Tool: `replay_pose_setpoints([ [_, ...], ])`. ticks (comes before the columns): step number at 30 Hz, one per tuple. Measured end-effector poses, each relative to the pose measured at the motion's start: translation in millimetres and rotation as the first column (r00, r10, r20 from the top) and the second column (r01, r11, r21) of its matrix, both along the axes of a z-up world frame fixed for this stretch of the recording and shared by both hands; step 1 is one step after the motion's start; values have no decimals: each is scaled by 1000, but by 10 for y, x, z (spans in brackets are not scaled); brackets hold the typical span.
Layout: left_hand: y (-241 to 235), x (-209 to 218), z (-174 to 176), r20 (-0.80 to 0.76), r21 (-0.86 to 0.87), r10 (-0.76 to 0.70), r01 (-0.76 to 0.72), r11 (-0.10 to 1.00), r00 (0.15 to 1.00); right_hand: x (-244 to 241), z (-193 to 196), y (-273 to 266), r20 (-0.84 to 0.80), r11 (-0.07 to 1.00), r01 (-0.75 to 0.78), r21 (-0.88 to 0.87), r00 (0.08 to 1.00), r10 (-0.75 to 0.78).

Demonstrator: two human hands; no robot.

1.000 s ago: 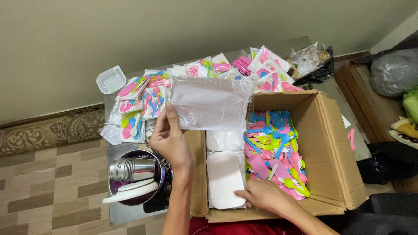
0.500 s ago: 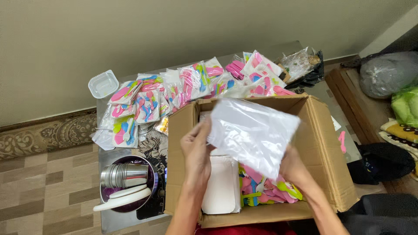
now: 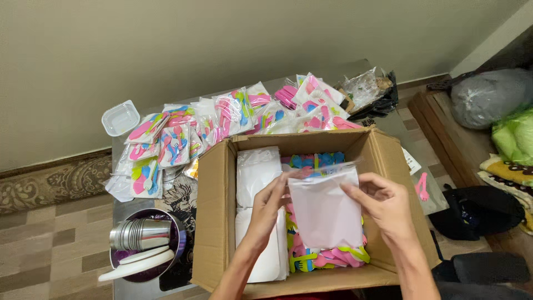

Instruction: The person organizes and packs sets of plastic cutlery and paper boats by hand into small clear bags, placing the finished bags into a larger cardboard box.

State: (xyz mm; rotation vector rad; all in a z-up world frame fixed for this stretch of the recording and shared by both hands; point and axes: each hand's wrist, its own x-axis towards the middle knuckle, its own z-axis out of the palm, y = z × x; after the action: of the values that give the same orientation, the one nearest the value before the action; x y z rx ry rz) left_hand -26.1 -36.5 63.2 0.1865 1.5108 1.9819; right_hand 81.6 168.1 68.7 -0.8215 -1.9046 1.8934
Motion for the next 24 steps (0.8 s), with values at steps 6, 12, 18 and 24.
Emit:
replay_pose_setpoints([
  [6, 23, -14, 60, -242, 4, -60, 63, 998, 969, 8, -266, -59, 97, 976, -12, -216, 995, 34],
  [12, 85, 34, -5, -151, -25, -57, 54, 998, 987, -37, -266, 27, 6, 975, -66, -211, 998, 69],
  [18, 22, -55, 52, -120, -176, -63, 41, 984, 991, -21, -327, 89, -14, 993, -20, -115, 1000, 19],
  [24, -46, -61, -10, -164, -74, 18, -30, 997, 986, 16, -222, 10, -131, 998, -23, -56, 991, 16],
])
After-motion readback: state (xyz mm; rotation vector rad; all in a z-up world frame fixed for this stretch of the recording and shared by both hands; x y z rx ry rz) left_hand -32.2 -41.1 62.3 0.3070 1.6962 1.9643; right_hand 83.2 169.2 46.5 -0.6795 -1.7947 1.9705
